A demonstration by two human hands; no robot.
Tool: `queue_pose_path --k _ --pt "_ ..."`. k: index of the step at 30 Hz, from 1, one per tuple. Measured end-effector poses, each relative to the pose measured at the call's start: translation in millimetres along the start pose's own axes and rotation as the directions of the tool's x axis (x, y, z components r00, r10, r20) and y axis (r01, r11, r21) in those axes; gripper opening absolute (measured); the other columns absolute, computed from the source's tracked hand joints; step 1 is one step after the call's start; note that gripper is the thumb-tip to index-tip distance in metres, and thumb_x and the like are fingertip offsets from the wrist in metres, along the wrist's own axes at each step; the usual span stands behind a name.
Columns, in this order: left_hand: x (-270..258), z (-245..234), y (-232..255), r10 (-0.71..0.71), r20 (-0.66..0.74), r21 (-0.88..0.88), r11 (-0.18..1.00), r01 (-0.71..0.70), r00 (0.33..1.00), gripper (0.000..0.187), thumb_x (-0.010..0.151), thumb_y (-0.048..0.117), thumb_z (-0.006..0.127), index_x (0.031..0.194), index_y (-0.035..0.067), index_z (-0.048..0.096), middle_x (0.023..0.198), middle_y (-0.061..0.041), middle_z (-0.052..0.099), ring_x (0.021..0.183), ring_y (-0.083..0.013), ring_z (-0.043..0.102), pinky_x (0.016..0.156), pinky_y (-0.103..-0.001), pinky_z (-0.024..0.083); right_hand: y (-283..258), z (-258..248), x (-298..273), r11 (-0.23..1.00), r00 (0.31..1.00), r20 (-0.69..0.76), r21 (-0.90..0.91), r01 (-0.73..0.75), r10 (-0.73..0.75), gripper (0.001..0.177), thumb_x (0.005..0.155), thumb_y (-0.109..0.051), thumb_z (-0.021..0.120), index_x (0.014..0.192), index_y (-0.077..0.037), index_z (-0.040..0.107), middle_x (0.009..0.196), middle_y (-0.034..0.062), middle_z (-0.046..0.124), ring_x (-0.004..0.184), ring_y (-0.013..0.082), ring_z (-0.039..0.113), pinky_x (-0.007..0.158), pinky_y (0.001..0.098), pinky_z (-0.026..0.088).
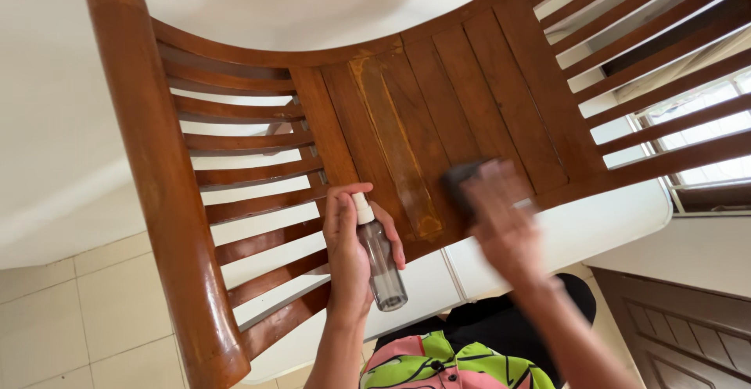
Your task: The person applies a liquid from a spray bottle to a wooden chair and then rubs the surface with a cloth.
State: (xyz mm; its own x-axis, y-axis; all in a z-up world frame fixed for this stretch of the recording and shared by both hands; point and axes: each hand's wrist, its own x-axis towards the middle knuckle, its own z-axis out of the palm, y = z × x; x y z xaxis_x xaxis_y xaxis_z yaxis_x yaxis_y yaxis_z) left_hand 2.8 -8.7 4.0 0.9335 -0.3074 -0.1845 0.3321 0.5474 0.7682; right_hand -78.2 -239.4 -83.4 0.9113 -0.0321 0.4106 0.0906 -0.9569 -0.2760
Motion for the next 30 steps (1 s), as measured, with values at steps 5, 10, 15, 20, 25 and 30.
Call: queue_pose_path --k 5,10,15,20,25,30 --pt "-2.0 0.7 0.3 0.048 -0.034 -0.007 0.999 -0.048 0.998 0.038 0.112 0.04 0.032 0.121 0.006 0.047 0.067 -0.013 0.056 0.042 -0.0218 0.054 0.039 -0.032 0.046 -101.1 3.5 21.0 0.974 0.995 0.013 0.206 0.091 -0.095 0.064 0.068 -0.013 0.075 0.131 -0.008 0.066 0.144 0.0212 0.055 0.14 0.0432 0.044 0.114 0.0582 0.037" --pt "-7.5 -0.4 3.7 0.093 -0.076 -0.081 0.992 -0.1 0.993 0.039 0.113 0.04 0.03 0.122 0.006 0.047 0.066 -0.012 0.055 0.042 -0.0212 0.052 0.039 -0.031 0.044 -99.9 -10.1 41.0 0.965 0.988 0.059 0.228 0.126 -0.143 0.052 0.089 -0.021 0.072 0.139 -0.014 0.064 0.153 0.018 0.052 0.148 0.0398 0.042 0.12 0.0623 0.033" --pt "-8.9 1.4 5.4 0.074 -0.117 -0.133 0.987 -0.089 0.99 0.036 0.112 0.039 0.03 0.122 0.008 0.046 0.066 -0.011 0.053 0.041 -0.0215 0.051 0.037 -0.033 0.045 -93.5 -21.2 47.7 0.972 0.969 0.177 0.194 0.135 -0.17 0.057 0.083 -0.025 0.072 0.139 -0.019 0.064 0.154 0.0131 0.05 0.147 0.0361 0.038 0.116 0.0693 0.024" --pt "-8.5 0.0 5.2 0.093 -0.117 -0.1 0.989 -0.105 0.989 0.037 0.113 0.038 0.029 0.122 0.007 0.047 0.064 -0.011 0.053 0.039 -0.0214 0.05 0.035 -0.032 0.044 -85.5 -14.2 55.8 0.958 0.959 0.211 0.253 0.132 -0.188 0.058 0.084 -0.025 0.072 0.14 -0.022 0.062 0.157 0.0128 0.046 0.149 0.0371 0.036 0.117 0.0662 0.026" --pt "-7.3 -1.4 5.1 0.064 -0.145 -0.106 0.991 -0.08 0.987 0.036 0.112 0.038 0.029 0.121 0.008 0.047 0.063 -0.012 0.053 0.038 -0.0218 0.051 0.035 -0.033 0.044 -71.3 3.0 82.4 0.969 0.961 0.217 0.214 0.123 -0.17 0.062 0.082 -0.018 0.07 0.143 -0.023 0.06 0.161 0.0101 0.045 0.15 0.0363 0.037 0.117 0.0651 0.031" --pt "-5.7 -1.6 5.7 0.049 -0.141 -0.13 0.989 -0.068 0.989 0.035 0.111 0.039 0.031 0.12 0.009 0.047 0.063 -0.011 0.053 0.039 -0.0211 0.052 0.035 -0.033 0.045 -55.7 35.9 143.0 0.975 0.978 0.158 0.195 0.103 -0.134 0.06 0.086 -0.016 0.07 0.145 -0.022 0.059 0.161 0.0102 0.045 0.148 0.0369 0.039 0.117 0.0654 0.031"
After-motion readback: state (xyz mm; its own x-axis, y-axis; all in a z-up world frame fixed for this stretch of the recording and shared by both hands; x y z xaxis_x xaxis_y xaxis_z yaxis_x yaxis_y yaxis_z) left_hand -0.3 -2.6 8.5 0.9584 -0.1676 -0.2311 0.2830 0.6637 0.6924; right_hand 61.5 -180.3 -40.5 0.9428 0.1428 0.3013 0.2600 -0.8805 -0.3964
